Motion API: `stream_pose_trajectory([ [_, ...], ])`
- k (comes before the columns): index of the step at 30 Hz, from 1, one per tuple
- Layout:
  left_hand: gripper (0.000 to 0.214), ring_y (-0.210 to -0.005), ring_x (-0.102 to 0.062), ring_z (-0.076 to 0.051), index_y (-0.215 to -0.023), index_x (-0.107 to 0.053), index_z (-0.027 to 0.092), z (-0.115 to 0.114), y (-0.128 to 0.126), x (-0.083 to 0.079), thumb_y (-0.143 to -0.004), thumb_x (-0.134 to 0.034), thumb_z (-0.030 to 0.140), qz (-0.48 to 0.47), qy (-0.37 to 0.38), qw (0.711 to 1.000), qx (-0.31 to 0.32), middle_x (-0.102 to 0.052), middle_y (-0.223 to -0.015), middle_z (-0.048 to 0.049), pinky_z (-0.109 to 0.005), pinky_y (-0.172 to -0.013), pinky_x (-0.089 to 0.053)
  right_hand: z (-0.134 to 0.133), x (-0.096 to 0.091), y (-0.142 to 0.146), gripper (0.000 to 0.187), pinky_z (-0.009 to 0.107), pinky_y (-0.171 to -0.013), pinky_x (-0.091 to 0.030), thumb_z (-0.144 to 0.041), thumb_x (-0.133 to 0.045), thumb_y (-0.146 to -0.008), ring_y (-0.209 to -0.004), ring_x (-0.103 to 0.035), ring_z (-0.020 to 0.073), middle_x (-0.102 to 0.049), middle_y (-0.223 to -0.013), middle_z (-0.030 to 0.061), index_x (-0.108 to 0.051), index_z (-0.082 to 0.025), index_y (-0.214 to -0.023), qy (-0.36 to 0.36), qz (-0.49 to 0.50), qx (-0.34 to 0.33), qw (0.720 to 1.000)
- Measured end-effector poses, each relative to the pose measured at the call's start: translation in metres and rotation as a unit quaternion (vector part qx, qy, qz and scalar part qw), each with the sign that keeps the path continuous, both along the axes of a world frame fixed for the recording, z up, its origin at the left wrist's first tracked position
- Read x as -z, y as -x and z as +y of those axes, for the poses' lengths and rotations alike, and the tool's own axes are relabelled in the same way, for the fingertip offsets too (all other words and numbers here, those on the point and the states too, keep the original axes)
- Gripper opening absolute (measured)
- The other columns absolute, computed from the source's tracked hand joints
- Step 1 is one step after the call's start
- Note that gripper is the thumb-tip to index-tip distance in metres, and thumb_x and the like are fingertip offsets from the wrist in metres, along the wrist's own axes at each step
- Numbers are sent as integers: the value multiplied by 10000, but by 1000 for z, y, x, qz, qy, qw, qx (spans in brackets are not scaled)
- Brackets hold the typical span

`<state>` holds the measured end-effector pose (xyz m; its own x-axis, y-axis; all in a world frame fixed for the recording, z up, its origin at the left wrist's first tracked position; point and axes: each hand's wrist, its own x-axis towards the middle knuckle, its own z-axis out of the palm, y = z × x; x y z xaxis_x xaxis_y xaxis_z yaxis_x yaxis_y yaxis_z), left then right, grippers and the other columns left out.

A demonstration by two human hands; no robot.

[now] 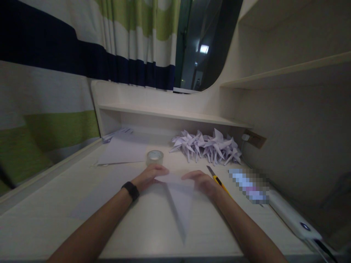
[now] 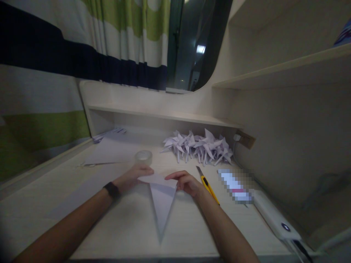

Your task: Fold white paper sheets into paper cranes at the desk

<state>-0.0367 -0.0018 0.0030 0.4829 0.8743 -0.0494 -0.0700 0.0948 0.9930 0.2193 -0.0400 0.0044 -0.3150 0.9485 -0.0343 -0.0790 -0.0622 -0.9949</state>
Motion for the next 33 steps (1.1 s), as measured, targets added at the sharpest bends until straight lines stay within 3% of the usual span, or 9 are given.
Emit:
stream_pose_trajectory([
  [4, 226, -648, -554, -145, -729, -705, 126, 5, 1, 10, -661, -758, 335, 36, -65, 997, 22, -653, -708, -40, -244, -596, -397, -4, -8, 2, 414, 304, -718, -454, -316, -578, -622, -826, -638, 246, -726, -934, 97, -747, -144, -959, 35, 52, -47, 997],
  [7, 255, -623, -547, -144, -774, -715, 124, 7, 0, 15, -644, -769, 336, 30, -59, 996, 52, -665, -711, -43, -248, -585, -379, -7, -11, 6, 477, 306, -737, -451, -427, -578, -695, -840, -640, 248, -717, -951, 103, -711, -134, -1048, 62, 73, -73, 993],
  [12, 288, -652, -542, -144, -811, -717, 118, 0, -5, 8, -639, -777, 341, 30, -67, 996, 50, -675, -759, -56, -245, -586, -361, -8, -14, 0, 708, 309, -720, -452, -696, -456, -767, -794, -649, 241, -706, -944, 134, -683, -94, -1061, 97, 94, -108, 985],
  [15, 311, -631, -521, -127, -814, -712, 109, -4, -7, 3, -632, -787, 350, 25, -65, 997, 41, -661, -750, -52, -235, -565, -335, -2, -10, -5, 567, 320, -724, -463, -568, -471, -813, -744, -645, 225, -713, -861, 126, -700, -80, -988, 95, 147, -112, 978],
  [18, 332, -658, -540, -131, -839, -699, 111, -5, -8, 3, -627, -799, 345, -21, -37, 998, 54, -654, -778, -53, -233, -576, -347, 2, -3, -4, 377, 329, -754, -471, -355, -559, -734, -790, -644, 230, -720, -873, 100, -706, -108, -977, 52, 191, -76, 977],
  [22, 327, -669, -561, -136, -850, -678, 119, -5, -11, 8, -636, -808, 330, -70, -12, 995, 76, -646, -781, -51, -234, -590, -368, -2, 3, 6, 456, 296, -704, -470, -170, -681, -627, -732, -650, 200, -720, -843, 47, -674, -197, -1081, 25, 126, -53, 990],
  [26, 325, -656, -555, -128, -869, -684, 114, -8, -13, 9, -657, -802, 330, -59, -12, 994, 91, -643, -767, -46, -226, -579, -374, -5, 0, 20, 326, 279, -651, -455, -230, -751, -632, -668, -623, 169, -709, -818, 56, -721, -171, -951, 14, 60, -56, 997],
  [29, 309, -690, -573, -132, -869, -689, 113, -11, -15, 6, -679, -790, 335, -59, -8, 992, 107, -659, -796, -55, -231, -618, -407, -2, 0, 27, 230, 272, -645, -447, -297, -800, -584, -723, -611, 176, -692, -833, 61, -741, -160, -760, -60, 44, -50, 996],
  [33, 334, -707, -615, -146, -912, -672, 112, -14, -17, 6, -738, -740, 388, -59, 35, 988, 136, -694, -932, -117, -286, -702, -469, 2, 10, 32, 276, 263, -595, -434, -301, -863, -496, -658, -581, 153, -678, -811, 45, -717, -171, -690, -92, 72, 24, 993],
])
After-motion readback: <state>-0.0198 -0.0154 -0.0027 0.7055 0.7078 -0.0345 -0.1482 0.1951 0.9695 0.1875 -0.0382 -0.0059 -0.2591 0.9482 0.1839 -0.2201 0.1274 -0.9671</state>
